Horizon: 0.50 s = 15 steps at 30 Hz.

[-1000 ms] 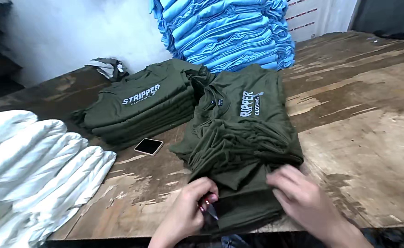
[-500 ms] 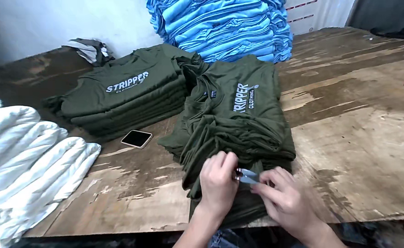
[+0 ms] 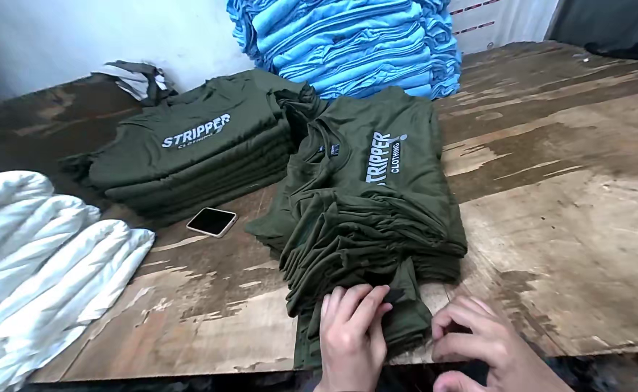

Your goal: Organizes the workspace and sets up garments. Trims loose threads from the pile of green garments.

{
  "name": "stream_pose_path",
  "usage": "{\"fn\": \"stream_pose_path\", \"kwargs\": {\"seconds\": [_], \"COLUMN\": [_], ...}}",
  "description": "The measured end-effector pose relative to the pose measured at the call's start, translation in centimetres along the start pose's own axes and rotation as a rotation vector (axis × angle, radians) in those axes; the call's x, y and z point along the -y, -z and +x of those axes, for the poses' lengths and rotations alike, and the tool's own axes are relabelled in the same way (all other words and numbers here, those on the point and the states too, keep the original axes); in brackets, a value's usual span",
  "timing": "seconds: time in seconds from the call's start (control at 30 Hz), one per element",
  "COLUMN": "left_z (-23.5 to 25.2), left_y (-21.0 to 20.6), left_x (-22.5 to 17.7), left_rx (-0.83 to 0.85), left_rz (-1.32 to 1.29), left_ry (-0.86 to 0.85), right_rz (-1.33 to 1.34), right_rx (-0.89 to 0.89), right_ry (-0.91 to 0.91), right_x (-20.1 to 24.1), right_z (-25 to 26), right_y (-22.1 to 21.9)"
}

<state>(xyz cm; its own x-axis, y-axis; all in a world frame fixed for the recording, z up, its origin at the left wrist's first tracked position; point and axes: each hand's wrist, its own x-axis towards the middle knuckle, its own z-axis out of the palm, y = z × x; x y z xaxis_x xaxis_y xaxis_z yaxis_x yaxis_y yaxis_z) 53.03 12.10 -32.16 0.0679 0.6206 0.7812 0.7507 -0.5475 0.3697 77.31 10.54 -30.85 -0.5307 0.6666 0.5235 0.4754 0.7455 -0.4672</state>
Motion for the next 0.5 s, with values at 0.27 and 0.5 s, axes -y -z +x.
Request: {"fn": "stream_pose_path", "kwargs": {"seconds": [0.27,0.5], "left_z": [0.8,2.3], "left_y": [0.6,1.3], "left_x": [0.2,0.7], "left_rx": [0.080,0.198], "left_rz": [-0.052,-0.162], "left_ry": [0.032,0.129], "right_rz": [-0.158,-0.155], "right_rx": [-0.334,-0.543], "right_ry": [-0.135,-0.144], "right_x": [0.4,1.7], "right_z": [1.6,5.9], "right_y": [-1.9,-5.6]}}
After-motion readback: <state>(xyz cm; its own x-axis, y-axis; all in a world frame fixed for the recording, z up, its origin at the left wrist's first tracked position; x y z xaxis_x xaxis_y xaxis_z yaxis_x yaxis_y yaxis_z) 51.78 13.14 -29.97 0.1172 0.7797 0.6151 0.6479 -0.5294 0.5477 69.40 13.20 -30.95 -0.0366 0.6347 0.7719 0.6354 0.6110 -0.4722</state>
